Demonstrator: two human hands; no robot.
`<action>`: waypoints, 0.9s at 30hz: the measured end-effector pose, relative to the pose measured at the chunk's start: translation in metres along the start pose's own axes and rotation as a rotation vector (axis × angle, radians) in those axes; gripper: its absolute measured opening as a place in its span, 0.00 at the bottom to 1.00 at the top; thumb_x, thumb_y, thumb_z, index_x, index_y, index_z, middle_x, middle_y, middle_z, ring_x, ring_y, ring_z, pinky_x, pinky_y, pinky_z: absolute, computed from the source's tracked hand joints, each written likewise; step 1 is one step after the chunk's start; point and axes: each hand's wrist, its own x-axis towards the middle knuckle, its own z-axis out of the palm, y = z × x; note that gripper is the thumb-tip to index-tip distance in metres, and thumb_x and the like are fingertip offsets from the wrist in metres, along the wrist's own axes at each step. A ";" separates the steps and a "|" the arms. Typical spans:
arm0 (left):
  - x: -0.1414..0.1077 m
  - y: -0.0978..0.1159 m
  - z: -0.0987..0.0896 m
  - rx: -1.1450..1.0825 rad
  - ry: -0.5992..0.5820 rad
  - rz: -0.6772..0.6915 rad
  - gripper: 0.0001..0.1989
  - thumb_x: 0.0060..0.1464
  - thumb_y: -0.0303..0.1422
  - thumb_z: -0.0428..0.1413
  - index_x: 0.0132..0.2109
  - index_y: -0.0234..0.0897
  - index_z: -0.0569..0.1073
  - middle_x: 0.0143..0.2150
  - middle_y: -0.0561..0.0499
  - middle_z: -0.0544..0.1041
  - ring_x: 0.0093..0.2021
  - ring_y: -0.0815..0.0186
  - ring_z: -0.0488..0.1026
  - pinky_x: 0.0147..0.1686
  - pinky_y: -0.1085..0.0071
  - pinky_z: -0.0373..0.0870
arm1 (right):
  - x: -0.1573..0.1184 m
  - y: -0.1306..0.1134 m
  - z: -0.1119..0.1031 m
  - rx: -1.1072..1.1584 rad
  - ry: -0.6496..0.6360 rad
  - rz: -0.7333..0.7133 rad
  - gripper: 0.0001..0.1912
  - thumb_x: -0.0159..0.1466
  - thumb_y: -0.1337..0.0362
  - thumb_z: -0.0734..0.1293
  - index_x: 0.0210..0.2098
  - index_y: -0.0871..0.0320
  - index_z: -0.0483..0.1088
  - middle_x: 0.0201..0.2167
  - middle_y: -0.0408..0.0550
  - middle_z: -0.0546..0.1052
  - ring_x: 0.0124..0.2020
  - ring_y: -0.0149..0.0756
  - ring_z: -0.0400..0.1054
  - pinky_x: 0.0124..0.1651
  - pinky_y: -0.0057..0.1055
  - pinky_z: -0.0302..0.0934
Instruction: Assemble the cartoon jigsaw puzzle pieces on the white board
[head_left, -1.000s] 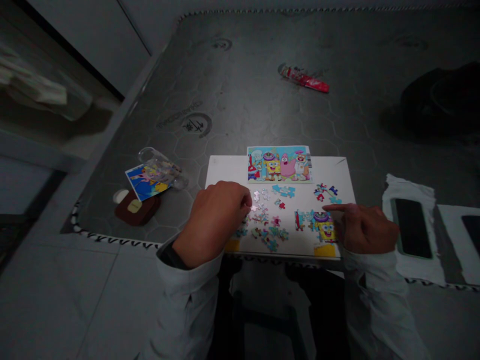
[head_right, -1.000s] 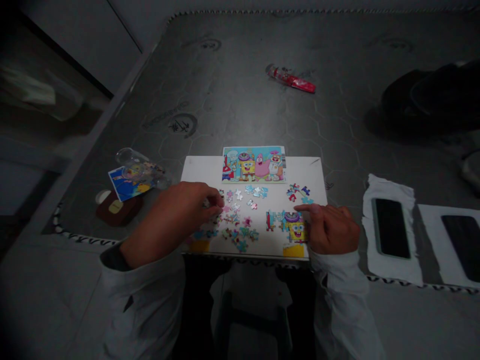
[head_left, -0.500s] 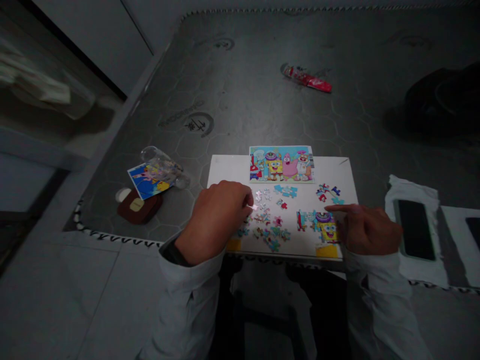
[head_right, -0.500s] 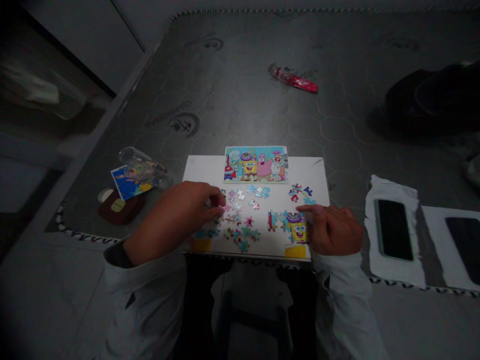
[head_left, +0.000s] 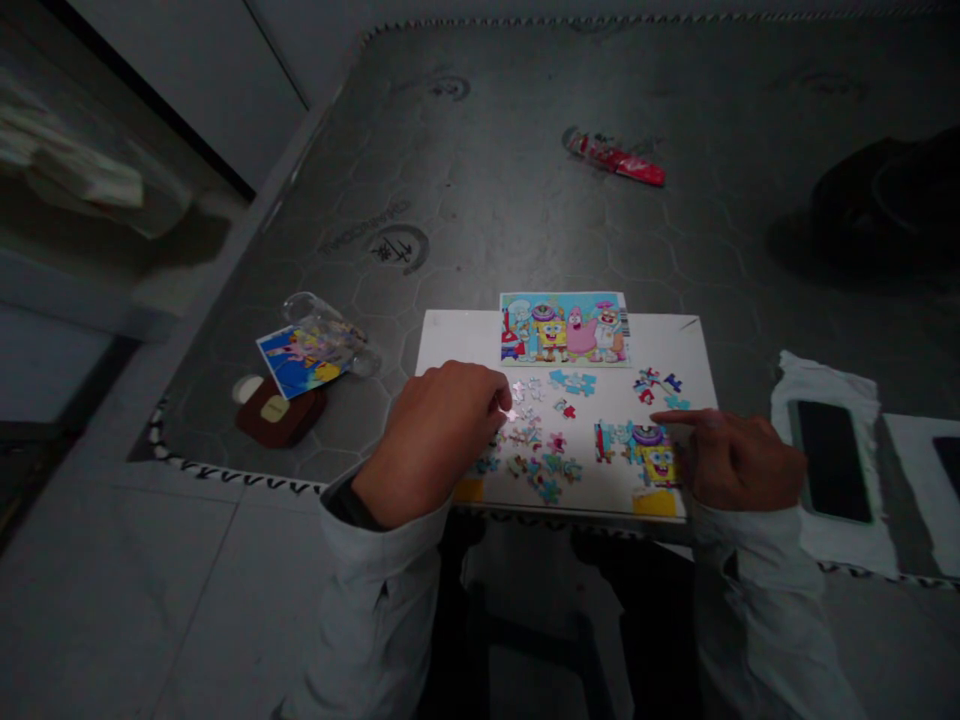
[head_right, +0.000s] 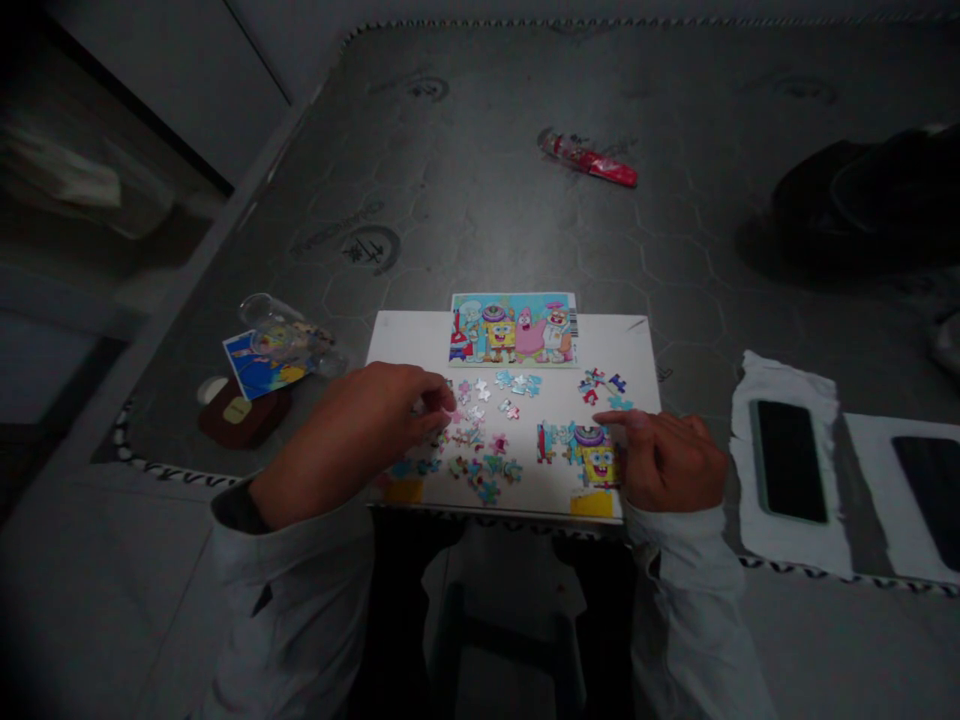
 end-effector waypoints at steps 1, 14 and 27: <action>0.000 0.000 0.000 -0.002 -0.004 0.001 0.11 0.66 0.32 0.60 0.49 0.46 0.86 0.48 0.47 0.87 0.47 0.54 0.82 0.46 0.61 0.72 | 0.000 -0.001 0.000 -0.003 -0.001 0.002 0.27 0.80 0.59 0.55 0.42 0.54 0.87 0.19 0.44 0.75 0.24 0.38 0.71 0.36 0.40 0.56; -0.008 -0.006 -0.006 -0.034 0.066 -0.089 0.10 0.65 0.33 0.63 0.51 0.47 0.85 0.48 0.51 0.88 0.46 0.56 0.83 0.45 0.63 0.73 | 0.000 -0.001 0.000 -0.029 0.033 -0.003 0.26 0.79 0.61 0.57 0.40 0.53 0.87 0.19 0.44 0.75 0.23 0.35 0.70 0.34 0.37 0.54; -0.018 -0.034 -0.015 -0.031 0.191 -0.277 0.11 0.66 0.31 0.59 0.52 0.44 0.84 0.50 0.49 0.88 0.49 0.55 0.83 0.50 0.61 0.75 | 0.000 0.001 0.001 -0.060 0.030 -0.053 0.28 0.80 0.59 0.55 0.40 0.56 0.86 0.19 0.43 0.75 0.22 0.32 0.67 0.32 0.34 0.53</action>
